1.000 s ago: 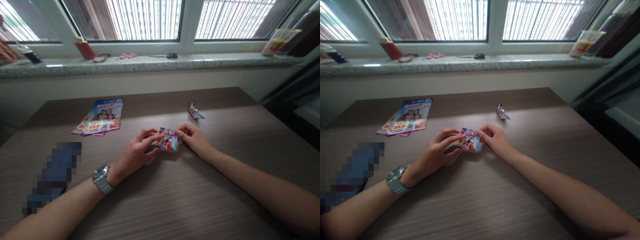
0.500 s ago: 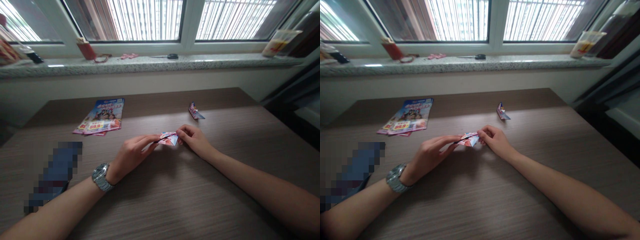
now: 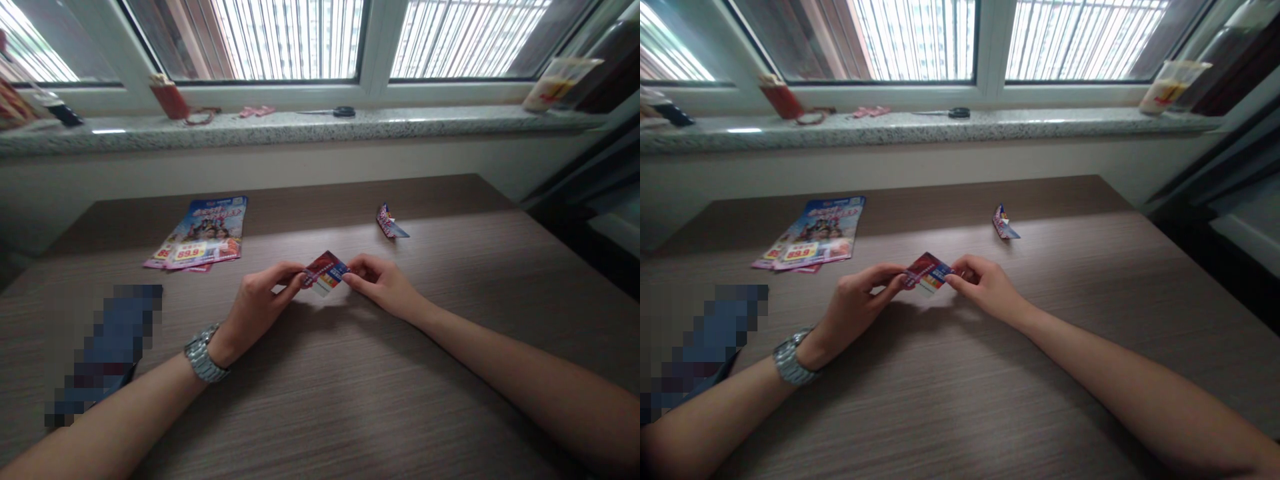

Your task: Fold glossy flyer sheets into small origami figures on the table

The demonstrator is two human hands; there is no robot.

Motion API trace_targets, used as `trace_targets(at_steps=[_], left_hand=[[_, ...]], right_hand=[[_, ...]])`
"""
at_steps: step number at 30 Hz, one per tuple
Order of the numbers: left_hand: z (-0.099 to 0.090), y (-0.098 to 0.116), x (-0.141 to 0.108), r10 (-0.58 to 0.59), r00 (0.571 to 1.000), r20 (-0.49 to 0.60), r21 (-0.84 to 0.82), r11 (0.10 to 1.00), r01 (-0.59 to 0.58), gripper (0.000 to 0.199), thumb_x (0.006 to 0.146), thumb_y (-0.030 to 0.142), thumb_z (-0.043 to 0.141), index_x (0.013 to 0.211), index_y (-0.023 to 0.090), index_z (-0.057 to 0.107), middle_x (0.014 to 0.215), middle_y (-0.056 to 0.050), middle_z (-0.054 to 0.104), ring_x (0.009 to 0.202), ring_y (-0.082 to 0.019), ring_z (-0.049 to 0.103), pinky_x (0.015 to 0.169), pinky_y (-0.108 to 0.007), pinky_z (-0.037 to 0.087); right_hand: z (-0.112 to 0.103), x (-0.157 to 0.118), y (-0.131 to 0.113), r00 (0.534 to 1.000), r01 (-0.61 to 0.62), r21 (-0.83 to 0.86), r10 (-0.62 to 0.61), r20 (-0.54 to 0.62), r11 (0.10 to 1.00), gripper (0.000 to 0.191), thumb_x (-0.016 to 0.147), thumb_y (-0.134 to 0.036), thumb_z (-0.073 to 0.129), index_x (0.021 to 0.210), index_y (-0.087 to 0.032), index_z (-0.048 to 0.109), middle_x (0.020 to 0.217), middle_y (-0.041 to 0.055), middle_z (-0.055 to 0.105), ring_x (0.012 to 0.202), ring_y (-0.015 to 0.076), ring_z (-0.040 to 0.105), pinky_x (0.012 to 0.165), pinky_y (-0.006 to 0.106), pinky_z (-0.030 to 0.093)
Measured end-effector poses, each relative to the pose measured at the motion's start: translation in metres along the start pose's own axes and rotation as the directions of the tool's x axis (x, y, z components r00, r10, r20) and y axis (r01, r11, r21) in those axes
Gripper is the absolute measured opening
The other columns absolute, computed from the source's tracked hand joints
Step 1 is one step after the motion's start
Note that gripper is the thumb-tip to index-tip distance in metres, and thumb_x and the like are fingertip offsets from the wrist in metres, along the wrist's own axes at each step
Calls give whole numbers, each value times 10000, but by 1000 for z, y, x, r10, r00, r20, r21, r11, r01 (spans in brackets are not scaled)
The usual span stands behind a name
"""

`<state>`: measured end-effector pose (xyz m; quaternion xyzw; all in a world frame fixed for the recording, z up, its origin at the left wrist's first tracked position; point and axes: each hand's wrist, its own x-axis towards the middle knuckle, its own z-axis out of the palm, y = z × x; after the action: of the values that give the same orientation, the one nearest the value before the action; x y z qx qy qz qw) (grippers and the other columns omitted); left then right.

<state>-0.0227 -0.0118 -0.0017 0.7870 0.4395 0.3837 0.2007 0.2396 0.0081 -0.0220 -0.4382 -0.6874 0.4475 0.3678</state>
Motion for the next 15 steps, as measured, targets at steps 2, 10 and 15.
trace_targets(at_steps=[2, 10, 15], left_hand=[[0, 0, 0, -7, 1000, 8, -8, 1000, 7, 144, 1003, 284, 625, 1068, 183, 704, 911, -27, 789, 768, -148, 764, 670, -212, 590], [1, 0, 0, -21, 998, 62, -16, 1000, 22, 140, 999, 288, 624, 1065, 193, 703, 926, -13, 774, 776, -131, 734, 653, -197, 573], [1, -2, 1, -57, 993, 99, 24, 998, 54, 149, 1008, 310, 613, 1060, 195, 692, 889, -10, 758, 743, -132, 706, 650, -218, 535]], right_hand=[[0, 0, 0, 1000, 7, -31, -7, -5, 999, 268, 926, -466, 664, 923, -198, 687, 731, -5, 615, 630, 138, 507, 565, 273, 369], [0, 0, -1, 999, 44, -109, -44, 4, 993, 269, 963, -425, 612, 855, -189, 682, 711, -3, 615, 638, 141, 509, 576, 276, 361], [0, -3, -5, 997, 79, -204, -80, 4, 976, 264, 974, -399, 606, 833, -187, 677, 700, -2, 609, 630, 140, 497, 577, 278, 356]])
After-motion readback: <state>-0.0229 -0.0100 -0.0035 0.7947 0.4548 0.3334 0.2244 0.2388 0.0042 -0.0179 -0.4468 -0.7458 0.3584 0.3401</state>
